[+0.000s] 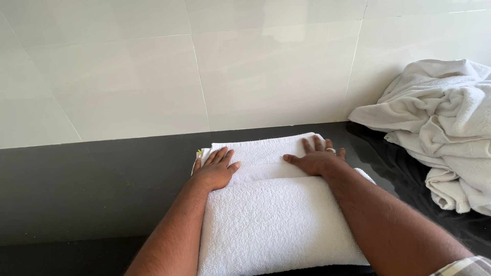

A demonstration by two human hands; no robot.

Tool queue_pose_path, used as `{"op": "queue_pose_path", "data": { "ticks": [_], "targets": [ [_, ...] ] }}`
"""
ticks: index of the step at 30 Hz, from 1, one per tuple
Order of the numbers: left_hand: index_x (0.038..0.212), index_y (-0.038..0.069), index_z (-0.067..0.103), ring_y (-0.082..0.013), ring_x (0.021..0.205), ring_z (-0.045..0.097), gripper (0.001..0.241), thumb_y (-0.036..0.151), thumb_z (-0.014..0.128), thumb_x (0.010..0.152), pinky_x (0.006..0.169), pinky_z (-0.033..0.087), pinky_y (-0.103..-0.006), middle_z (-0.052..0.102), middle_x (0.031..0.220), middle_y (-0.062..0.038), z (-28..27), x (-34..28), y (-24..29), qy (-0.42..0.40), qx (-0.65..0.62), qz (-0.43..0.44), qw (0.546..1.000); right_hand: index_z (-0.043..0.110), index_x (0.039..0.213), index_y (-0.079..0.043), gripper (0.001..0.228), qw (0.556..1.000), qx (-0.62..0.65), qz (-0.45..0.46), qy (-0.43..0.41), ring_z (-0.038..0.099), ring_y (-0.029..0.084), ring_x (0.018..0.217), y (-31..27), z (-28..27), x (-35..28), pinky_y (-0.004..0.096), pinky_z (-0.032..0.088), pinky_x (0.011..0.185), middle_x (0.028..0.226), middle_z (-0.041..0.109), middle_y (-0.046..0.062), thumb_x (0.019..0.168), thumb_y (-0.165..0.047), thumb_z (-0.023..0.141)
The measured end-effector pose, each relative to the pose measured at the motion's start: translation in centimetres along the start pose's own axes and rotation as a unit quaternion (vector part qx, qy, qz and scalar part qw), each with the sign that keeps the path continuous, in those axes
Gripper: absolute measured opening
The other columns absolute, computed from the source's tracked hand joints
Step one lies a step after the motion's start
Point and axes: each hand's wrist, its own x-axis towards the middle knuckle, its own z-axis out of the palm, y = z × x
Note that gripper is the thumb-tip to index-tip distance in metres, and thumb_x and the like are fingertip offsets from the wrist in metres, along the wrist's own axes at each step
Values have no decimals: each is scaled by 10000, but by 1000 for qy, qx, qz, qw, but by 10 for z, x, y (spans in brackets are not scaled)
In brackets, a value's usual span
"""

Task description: The person unfolds a white towel on a dark countertop and smooths it out. They fold the towel in half lengthwise, then fold it again to create a long strip. Finally, they fold the strip into thirds to create a compact rectangular bundle.

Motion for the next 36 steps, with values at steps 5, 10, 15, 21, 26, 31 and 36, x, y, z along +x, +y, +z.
{"op": "queue_pose_path", "data": {
  "ticks": [5, 10, 15, 21, 26, 31, 36],
  "targets": [
    [1637, 316, 129, -194, 1583, -11, 715, 642, 227, 1009, 1265, -10, -562, -23, 1736, 47, -10, -13, 1, 42, -20, -43, 998, 196, 1639, -324, 970, 996, 49, 51, 53, 32, 319, 1592, 5, -5, -4, 627, 36, 1253, 1724, 83, 81, 854, -820, 475],
    [1556, 257, 379, -234, 1572, 169, 626, 572, 439, 1019, 1262, 119, -544, 251, 1684, -36, -19, -35, -22, 133, -8, -54, 990, 566, 1432, -191, 646, 972, 120, -4, 201, 438, 283, 1436, 9, -10, -8, 607, 255, 1208, 1506, 516, 103, 929, -590, 639],
    [1442, 232, 512, -177, 1508, 342, 526, 405, 603, 954, 1224, 273, -452, 440, 1592, 7, -29, -80, -73, 257, 62, 108, 958, 652, 1255, -107, 430, 900, 312, -152, 262, 702, 200, 1129, 31, -46, -31, 397, 554, 1027, 1212, 727, 64, 967, -427, 646],
    [1530, 309, 410, -195, 1453, 374, 678, 317, 665, 901, 1190, 304, -481, 391, 1633, 56, -43, -153, -123, 216, 82, 170, 958, 534, 1392, -123, 487, 917, 160, -265, 250, 767, 231, 963, 116, -47, -90, 388, 605, 864, 1168, 758, 73, 948, -312, 605],
    [1604, 340, 282, -209, 1453, 350, 999, 261, 806, 758, 1194, 274, -512, 330, 1672, 55, -45, -167, -103, 158, 74, 205, 963, 287, 1639, -332, 998, 980, -26, -165, 111, 329, 298, 1470, 138, -42, -124, 505, 335, 1170, 1665, 238, 27, 777, -351, 790],
    [1629, 400, 297, -233, 1491, 348, 1124, 358, 910, 688, 1194, 287, -496, 335, 1655, 81, -55, -173, -92, 120, 42, 212, 969, 279, 1620, -446, 827, 960, -102, -246, 88, 188, 187, 1547, 132, -38, -125, 456, 208, 1262, 1738, 148, -112, 871, -390, 625],
    [1590, 347, 357, -298, 1469, 372, 1043, 332, 906, 703, 1158, 281, -536, 351, 1656, 4, -53, -170, -88, 139, 66, 289, 945, 335, 1607, -335, 815, 934, -52, -330, 124, 254, 255, 1535, 149, -30, -107, 514, 261, 1224, 1707, 248, -15, 855, -382, 646]
  ]
}}
